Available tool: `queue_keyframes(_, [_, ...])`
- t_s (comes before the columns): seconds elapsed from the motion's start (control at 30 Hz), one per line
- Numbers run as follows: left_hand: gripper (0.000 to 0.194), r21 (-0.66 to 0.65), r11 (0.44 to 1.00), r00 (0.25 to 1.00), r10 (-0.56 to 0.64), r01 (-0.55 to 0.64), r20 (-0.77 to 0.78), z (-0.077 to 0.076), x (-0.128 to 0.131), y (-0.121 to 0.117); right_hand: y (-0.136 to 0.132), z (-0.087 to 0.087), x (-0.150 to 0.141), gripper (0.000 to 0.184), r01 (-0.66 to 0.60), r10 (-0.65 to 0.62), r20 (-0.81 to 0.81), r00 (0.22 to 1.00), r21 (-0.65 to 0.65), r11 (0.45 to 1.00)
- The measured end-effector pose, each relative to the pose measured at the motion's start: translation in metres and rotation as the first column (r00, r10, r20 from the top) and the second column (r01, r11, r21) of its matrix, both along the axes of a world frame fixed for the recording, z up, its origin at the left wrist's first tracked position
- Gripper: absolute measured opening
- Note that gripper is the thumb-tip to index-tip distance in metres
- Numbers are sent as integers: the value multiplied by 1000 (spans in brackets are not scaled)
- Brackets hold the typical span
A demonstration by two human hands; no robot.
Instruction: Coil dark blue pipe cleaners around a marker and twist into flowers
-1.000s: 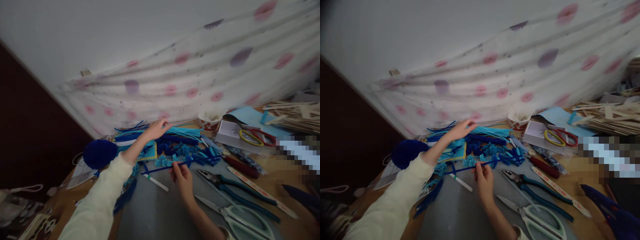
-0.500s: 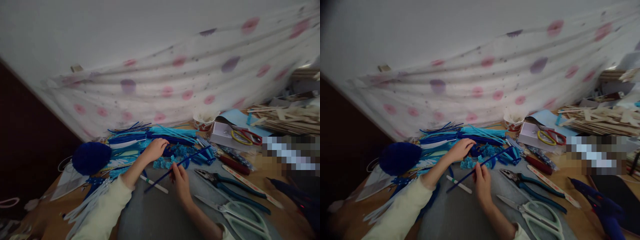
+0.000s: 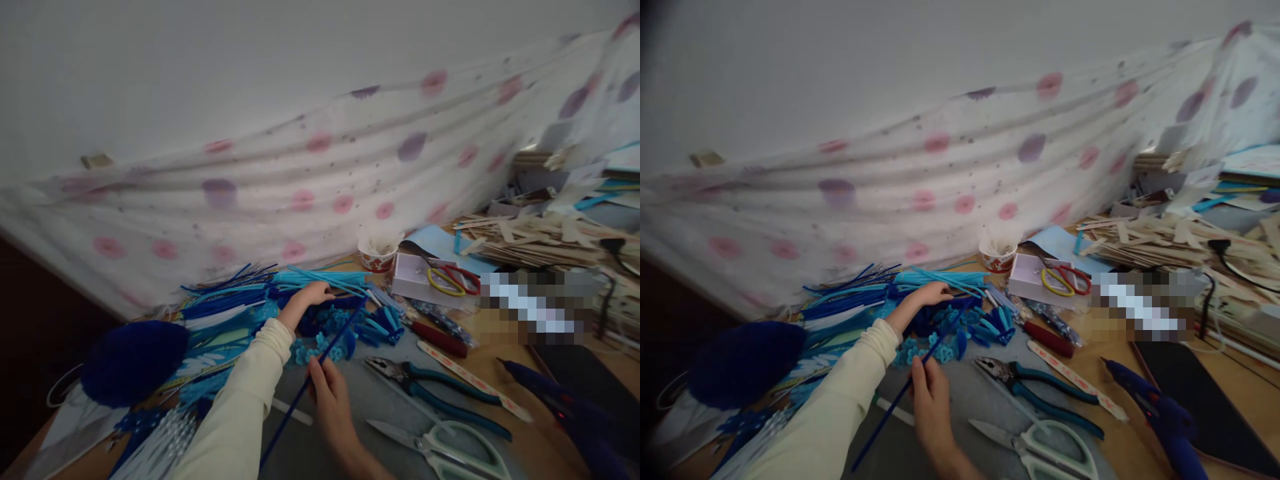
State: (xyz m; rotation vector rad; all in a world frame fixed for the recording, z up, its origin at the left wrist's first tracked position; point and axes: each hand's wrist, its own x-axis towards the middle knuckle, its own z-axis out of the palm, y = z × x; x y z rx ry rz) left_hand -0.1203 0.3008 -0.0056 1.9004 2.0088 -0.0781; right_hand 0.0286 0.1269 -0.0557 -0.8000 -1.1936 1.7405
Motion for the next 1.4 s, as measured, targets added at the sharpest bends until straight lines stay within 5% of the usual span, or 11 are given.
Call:
queue_keyframes(0.17, [35, -107, 994, 1000, 15, -15, 4, -3, -3, 10, -1, 0, -1, 52, -27, 27, 31, 999, -4, 1000])
queue_keyframes(0.4, [35, -71, 997, 998, 40, -37, 43, 2, -8, 15, -3, 2, -1, 50, -54, 53, 31, 998, 14, 998])
queue_keyframes(0.5, [34, 0, 999, 998, 39, -39, 58, 18, -16, 23, -4, 3, -2, 50, -83, 83, 0, 997, 23, 996])
queue_keyframes(0.63, [35, 116, 993, 998, 25, -31, 57, 57, -34, 35, -3, 2, -3, 50, -83, 83, -10, 996, 7, 997])
queue_keyframes(0.77, [33, 90, 996, 996, -13, 6, 84, 90, -50, 26, -2, 2, -2, 50, -54, 54, -38, 998, -13, 998])
queue_keyframes(0.83, [31, 97, 995, 994, -25, 15, 107, 89, -48, 12, -2, 2, -2, 49, -32, 30, -66, 997, -31, 999])
queue_keyframes(1.0, [29, 233, 972, 990, -19, -15, 140, 56, -18, -30, -1, 4, -4, 47, -7, 2, -125, 992, -41, 999])
queue_keyframes(1.13, [34, 366, 927, 983, 14, -82, 185, 67, -7, -69, 8, 9, -5, 48, 18, -25, -158, 987, -47, 999])
queue_keyframes(1.27, [30, 266, 963, 972, -16, -49, 236, 91, -12, -151, 15, 14, -2, 51, -5, -3, -156, 988, -52, 999])
queue_keyframes(1.4, [23, 215, 962, 976, 135, -171, 169, 72, 6, -256, 12, 19, 2, 48, -62, 55, -145, 988, -45, 997])
